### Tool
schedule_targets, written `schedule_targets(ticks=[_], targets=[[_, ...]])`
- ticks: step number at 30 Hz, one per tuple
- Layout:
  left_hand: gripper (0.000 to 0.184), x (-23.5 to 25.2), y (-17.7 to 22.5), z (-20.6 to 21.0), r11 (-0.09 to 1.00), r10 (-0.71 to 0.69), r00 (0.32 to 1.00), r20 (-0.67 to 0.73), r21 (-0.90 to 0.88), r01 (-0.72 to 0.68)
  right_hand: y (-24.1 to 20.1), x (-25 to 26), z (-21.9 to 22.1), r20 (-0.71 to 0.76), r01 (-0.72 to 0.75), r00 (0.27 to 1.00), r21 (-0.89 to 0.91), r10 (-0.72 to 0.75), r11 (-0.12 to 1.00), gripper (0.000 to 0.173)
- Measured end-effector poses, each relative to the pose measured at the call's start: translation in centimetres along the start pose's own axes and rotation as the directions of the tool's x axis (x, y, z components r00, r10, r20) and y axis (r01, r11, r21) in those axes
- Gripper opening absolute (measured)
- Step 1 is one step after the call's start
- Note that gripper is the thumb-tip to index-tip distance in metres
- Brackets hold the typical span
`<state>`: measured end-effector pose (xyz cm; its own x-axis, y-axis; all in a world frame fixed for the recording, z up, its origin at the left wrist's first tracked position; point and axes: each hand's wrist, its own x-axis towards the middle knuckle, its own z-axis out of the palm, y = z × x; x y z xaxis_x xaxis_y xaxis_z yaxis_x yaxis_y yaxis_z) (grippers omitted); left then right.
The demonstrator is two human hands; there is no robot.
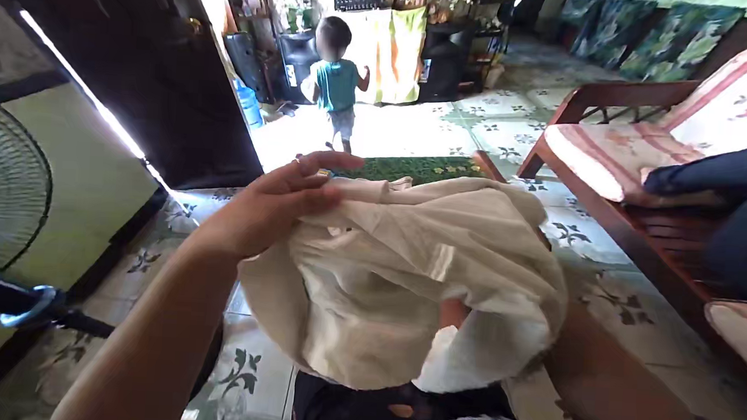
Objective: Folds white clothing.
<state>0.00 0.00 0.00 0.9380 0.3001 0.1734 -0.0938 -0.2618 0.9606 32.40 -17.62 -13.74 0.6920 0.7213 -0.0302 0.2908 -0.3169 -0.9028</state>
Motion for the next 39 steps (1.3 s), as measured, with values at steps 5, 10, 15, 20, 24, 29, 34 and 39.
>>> schedule_targets(ticks=[5, 10, 15, 20, 24, 29, 34, 39], targets=[[0.04, -0.4, -1.2, 0.6, 0.985, 0.034, 0.985, -0.168, -0.159, -0.062, 1.7, -2.5, 1.5, 0.144, 0.06, 0.978, 0.494, -0.149, 0.868, 0.03], [0.095, -1.0, -3.1, 1.2, 0.967, 0.162, 0.98, -0.113, -0.177, -0.181, -0.8, -3.3, 3.2, 0.405, 0.238, 0.907, -0.263, -0.117, 0.935, 0.028], [0.115, -1.0, -7.7, 3.8, 0.953, -0.027, 0.993, -0.111, -0.302, -0.008, -1.3, -6.9, 8.7, 0.129, 0.664, 0.725, 0.128, -0.677, 0.736, 0.066], [0.115, -2.0, -11.9, 6.2, 0.929, -0.252, 0.947, -0.197, -0.324, 0.18, 1.4, -8.2, 14.1, 0.176, 0.562, 0.734, 0.387, -0.657, 0.731, 0.048], [0.127, -5.4, -17.5, 8.6, 0.898, -0.411, 0.892, -0.191, -0.255, 0.359, 4.4, -8.7, 14.8, 0.355, 0.299, 0.811, 0.433, -0.465, 0.851, 0.029], [0.107, -7.3, -23.0, 10.9, 0.908, -0.419, 0.854, -0.308, -0.139, 0.396, 6.6, -8.8, 14.5, 0.405, 0.267, 0.812, 0.385, -0.421, 0.884, 0.021], [0.079, -5.7, -21.7, 10.8, 0.972, -0.218, 0.868, -0.446, -0.178, 0.153, 5.8, -9.0, 13.8, 0.37, 0.254, 0.835, 0.397, -0.407, 0.882, 0.024], [0.065, -4.6, -20.0, 10.9, 0.934, -0.188, 0.947, -0.261, -0.347, 0.09, 4.5, -8.8, 13.0, 0.317, 0.185, 0.868, 0.508, -0.383, 0.841, 0.03]])
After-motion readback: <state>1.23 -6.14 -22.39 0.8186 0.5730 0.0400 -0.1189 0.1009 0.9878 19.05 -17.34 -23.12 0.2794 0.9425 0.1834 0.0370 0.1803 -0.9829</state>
